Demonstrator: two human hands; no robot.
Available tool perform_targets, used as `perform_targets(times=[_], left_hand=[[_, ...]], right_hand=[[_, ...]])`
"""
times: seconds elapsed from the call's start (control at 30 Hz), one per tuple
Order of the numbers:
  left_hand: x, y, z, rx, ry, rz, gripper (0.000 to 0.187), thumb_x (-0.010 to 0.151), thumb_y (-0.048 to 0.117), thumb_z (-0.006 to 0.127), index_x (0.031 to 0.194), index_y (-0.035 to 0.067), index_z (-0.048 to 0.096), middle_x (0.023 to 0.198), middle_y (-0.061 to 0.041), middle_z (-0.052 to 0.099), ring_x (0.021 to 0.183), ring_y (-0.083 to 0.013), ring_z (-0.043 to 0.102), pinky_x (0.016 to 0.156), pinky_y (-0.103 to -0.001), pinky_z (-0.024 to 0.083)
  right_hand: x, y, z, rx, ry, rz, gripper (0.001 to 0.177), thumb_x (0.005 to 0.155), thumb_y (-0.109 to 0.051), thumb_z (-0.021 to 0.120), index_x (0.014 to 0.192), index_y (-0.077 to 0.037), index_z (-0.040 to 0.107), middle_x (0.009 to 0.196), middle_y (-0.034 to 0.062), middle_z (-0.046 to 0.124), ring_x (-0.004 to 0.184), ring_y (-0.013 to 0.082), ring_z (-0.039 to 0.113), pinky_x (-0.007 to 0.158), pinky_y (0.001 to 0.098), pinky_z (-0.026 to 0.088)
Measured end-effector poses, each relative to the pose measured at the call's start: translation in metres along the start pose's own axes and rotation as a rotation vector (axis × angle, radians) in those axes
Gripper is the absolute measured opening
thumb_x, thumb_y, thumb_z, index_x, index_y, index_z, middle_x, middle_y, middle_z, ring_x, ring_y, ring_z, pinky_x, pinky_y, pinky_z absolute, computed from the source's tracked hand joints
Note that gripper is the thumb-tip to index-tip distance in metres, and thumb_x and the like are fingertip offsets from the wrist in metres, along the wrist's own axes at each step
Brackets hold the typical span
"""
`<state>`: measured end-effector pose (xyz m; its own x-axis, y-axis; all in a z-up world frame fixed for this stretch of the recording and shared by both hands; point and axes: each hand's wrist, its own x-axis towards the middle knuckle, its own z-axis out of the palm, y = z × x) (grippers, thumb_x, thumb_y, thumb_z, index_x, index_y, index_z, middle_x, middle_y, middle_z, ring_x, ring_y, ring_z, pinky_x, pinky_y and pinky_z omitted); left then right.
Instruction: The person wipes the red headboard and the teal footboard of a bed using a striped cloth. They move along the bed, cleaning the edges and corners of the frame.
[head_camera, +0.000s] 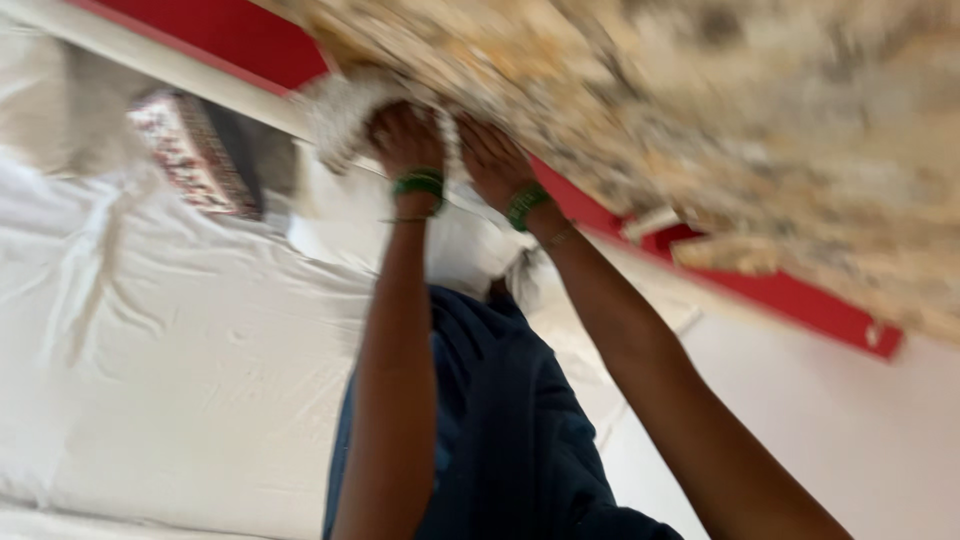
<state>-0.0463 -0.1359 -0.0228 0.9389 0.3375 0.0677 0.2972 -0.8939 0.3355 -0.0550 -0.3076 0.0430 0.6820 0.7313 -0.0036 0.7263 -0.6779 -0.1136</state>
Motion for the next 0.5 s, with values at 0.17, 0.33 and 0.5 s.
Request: perform_targets(times=[0.17, 0.33, 0.5], left_hand=[[-0.029, -0.001, -0.025, 0.045, -0.071, 0.130, 0.058, 0.110, 0.046, 0.044, 0.141, -0.002, 0.053, 0.144, -0.025, 0.052, 0.137, -0.0424, 0.045, 0.120, -0.056, 0.026], [-0.082, 0.037, -0.027, 0.054, -0.153, 0.282, 0.057, 0.107, 0.046, 0.043, 0.142, 0.003, 0.051, 0.143, -0.019, 0.053, 0.134, -0.0378, 0.048, 0.117, -0.056, 0.028], [-0.143, 0.092, -0.060, -0.314, -0.320, 0.455, 0.053, 0.099, 0.033, 0.055, 0.146, 0.009, 0.050, 0.145, -0.013, 0.053, 0.132, -0.0331, 0.052, 0.108, -0.051, 0.043]], right_hand=[[-0.033, -0.024, 0.008, -0.025, 0.005, 0.217, 0.074, 0.093, 0.001, 0.055, 0.163, -0.010, 0.033, 0.171, 0.0125, 0.026, 0.158, 0.0275, 0.022, 0.130, 0.0463, 0.017], [-0.092, -0.027, -0.025, -0.100, -0.035, 0.365, 0.082, 0.092, -0.002, 0.058, 0.167, -0.013, 0.026, 0.172, 0.0129, 0.024, 0.160, 0.0276, 0.019, 0.131, 0.0469, 0.014], [-0.161, -0.012, -0.048, -0.029, -0.110, 0.420, 0.080, 0.088, -0.021, 0.069, 0.156, 0.003, 0.035, 0.170, 0.0206, 0.021, 0.158, 0.0344, 0.014, 0.129, 0.0509, 0.011]])
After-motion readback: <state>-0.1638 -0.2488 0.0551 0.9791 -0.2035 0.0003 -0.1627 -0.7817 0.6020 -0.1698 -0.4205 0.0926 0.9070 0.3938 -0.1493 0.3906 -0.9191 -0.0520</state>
